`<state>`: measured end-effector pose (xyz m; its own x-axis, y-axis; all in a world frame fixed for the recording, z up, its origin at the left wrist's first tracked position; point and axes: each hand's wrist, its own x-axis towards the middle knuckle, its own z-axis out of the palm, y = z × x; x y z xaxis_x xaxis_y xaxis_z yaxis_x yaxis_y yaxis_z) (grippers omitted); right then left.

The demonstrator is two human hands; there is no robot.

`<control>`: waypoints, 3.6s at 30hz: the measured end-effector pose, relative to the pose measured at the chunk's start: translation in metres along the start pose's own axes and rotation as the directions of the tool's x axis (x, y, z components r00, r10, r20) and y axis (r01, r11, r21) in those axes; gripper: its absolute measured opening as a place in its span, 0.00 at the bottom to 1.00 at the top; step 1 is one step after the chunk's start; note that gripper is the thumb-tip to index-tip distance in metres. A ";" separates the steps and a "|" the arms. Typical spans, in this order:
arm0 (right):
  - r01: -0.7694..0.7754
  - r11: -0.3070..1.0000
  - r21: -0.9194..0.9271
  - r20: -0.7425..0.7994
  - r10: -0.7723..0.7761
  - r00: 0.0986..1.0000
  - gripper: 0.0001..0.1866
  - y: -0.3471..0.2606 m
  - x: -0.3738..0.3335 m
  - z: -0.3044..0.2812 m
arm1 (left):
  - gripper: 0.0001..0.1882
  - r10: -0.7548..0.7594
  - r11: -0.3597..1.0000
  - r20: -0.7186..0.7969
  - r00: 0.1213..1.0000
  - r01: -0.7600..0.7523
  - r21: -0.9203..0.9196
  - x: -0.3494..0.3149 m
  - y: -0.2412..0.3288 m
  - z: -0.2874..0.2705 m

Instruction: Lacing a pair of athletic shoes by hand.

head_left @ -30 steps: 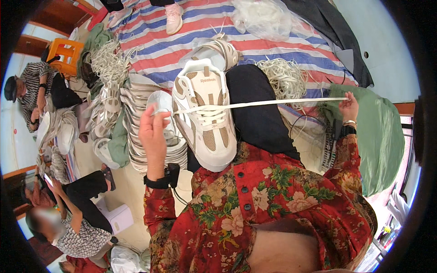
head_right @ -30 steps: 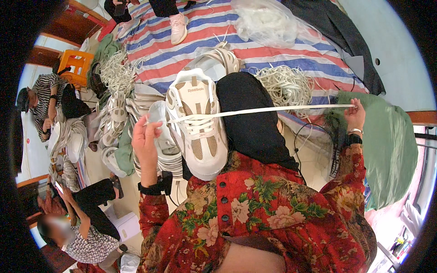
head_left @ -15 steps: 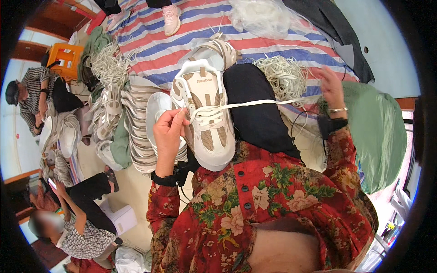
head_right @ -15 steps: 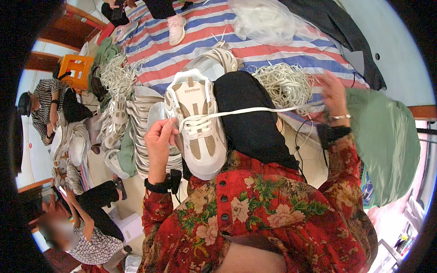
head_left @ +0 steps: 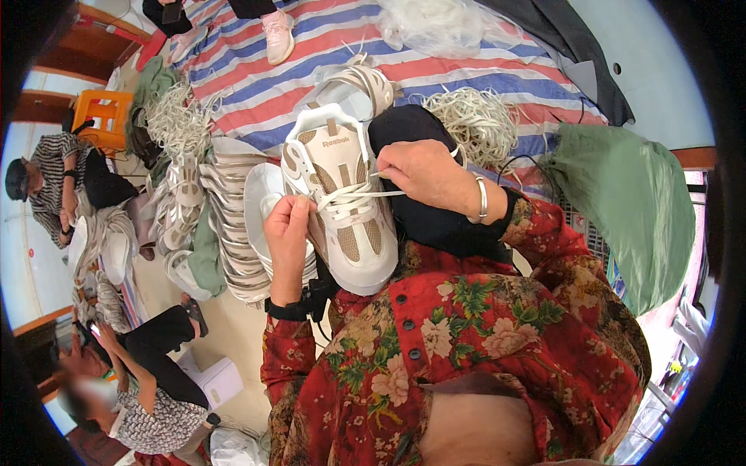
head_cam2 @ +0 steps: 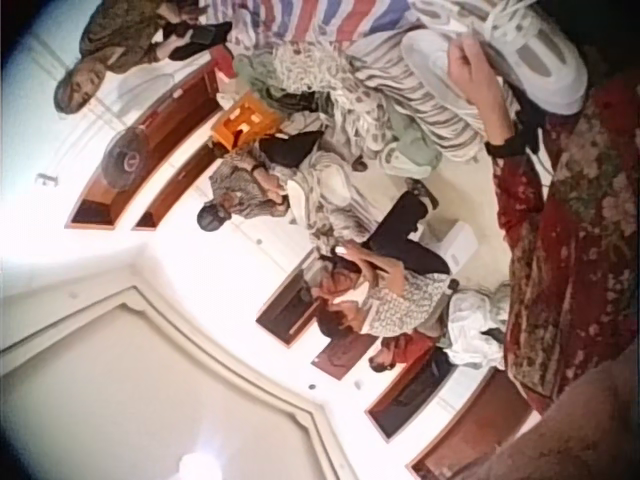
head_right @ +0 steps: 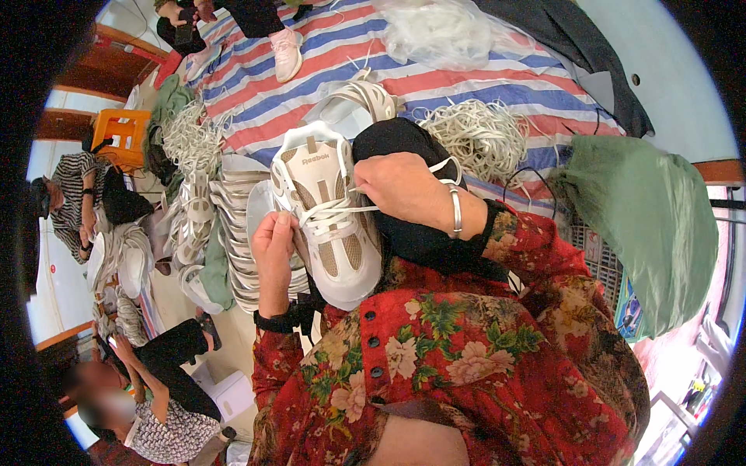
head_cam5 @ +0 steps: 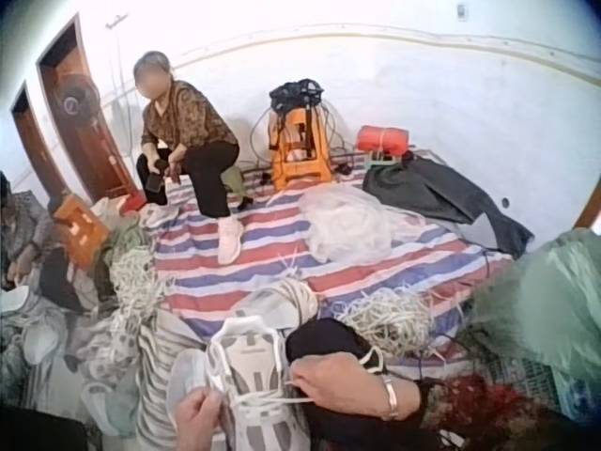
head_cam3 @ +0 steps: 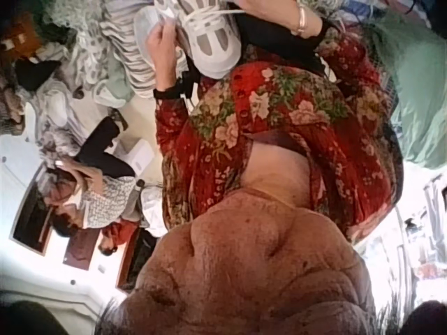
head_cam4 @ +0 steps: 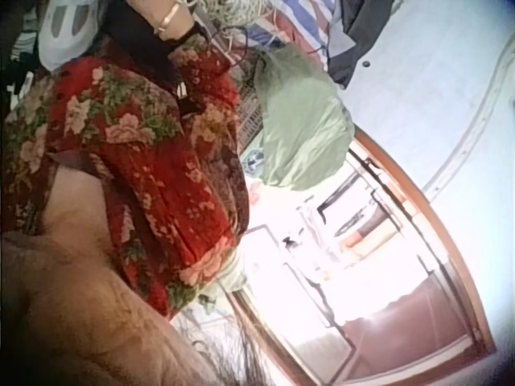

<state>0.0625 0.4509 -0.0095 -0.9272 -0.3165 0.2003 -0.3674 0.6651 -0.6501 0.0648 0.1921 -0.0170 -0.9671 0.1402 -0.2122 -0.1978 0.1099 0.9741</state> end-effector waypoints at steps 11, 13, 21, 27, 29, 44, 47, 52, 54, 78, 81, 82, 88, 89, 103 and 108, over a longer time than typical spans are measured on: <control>-0.016 0.984 -0.177 0.138 0.041 0.990 0.06 -0.006 0.016 -0.001 | 0.13 -0.031 0.995 0.039 0.999 0.035 -0.095 0.002 -0.003 0.001; -0.038 0.997 -0.070 0.068 0.042 0.997 0.06 -0.005 0.014 0.005 | 0.13 -0.058 0.995 0.005 0.998 0.058 -0.087 0.001 -0.005 0.001; -0.079 0.967 0.241 0.186 0.034 0.982 0.03 -0.013 0.007 -0.005 | 0.14 -0.073 0.989 -0.028 0.997 0.069 -0.131 0.001 0.002 0.006; -0.271 0.908 0.320 0.354 0.151 0.923 0.04 -0.008 0.010 -0.010 | 0.13 -0.073 0.992 -0.016 0.997 0.071 -0.103 0.005 0.006 0.003; -0.257 0.906 0.335 0.352 0.133 0.927 0.04 -0.005 0.011 -0.009 | 0.12 -0.073 0.997 0.012 0.997 0.073 -0.008 0.007 0.012 0.002; -0.309 0.840 0.446 0.361 0.147 0.921 0.04 -0.002 0.014 -0.008 | 0.08 0.373 0.309 0.305 0.876 -0.427 0.850 0.023 0.058 0.006; 0.100 0.990 0.104 -0.037 -0.096 0.995 0.06 -0.001 0.010 0.000 | 0.09 0.401 0.159 0.481 0.780 -0.576 0.802 0.034 0.077 0.001; 0.442 0.846 -0.298 0.089 -0.436 0.895 0.09 -0.007 0.022 -0.015 | 0.18 0.262 -0.058 0.804 0.534 -0.823 0.566 0.049 0.106 -0.004; 0.536 0.786 -0.308 0.286 -0.461 0.840 0.07 -0.004 0.032 -0.016 | 0.18 0.158 -0.014 0.828 0.538 -0.837 0.547 0.054 0.113 -0.004; 0.598 0.777 -0.199 0.650 -0.352 0.674 0.05 -0.004 0.069 -0.010 | 0.06 0.214 0.670 0.485 0.848 -0.488 0.559 0.071 0.059 -0.001; 0.566 0.820 -0.088 0.664 -0.376 0.646 0.04 -0.010 0.079 -0.019 | 0.05 0.376 0.849 0.228 0.898 -0.433 0.303 0.069 0.038 0.017; 0.534 0.845 -0.044 0.698 -0.356 0.621 0.05 -0.007 0.084 -0.017 | 0.05 0.354 0.846 0.276 0.894 -0.432 0.313 0.067 0.043 0.024; 0.488 0.820 -0.299 0.705 -0.154 0.692 0.07 -0.021 0.080 -0.006 | 0.05 0.369 0.820 0.256 0.893 -0.443 0.362 0.059 0.041 0.027; 0.487 0.790 -0.372 0.682 -0.123 0.721 0.07 -0.027 0.076 -0.007 | 0.05 0.377 0.832 0.244 0.894 -0.442 0.334 0.057 0.041 0.026; -0.047 0.193 0.980 0.012 0.176 0.984 0.08 -0.001 0.064 -0.042 | 0.04 0.512 0.687 0.283 0.811 -0.584 0.433 0.052 0.045 0.007; -0.431 0.313 0.846 0.306 0.376 0.874 0.08 0.012 0.039 -0.017 | 0.04 0.479 0.425 0.445 0.757 -0.643 0.637 0.055 0.051 0.007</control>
<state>0.0206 0.4575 0.0028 -0.9268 -0.2337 -0.2939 0.3461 -0.2280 -0.9101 0.0028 0.2126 0.0208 -0.7556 0.5964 0.2710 0.6398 0.5831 0.5007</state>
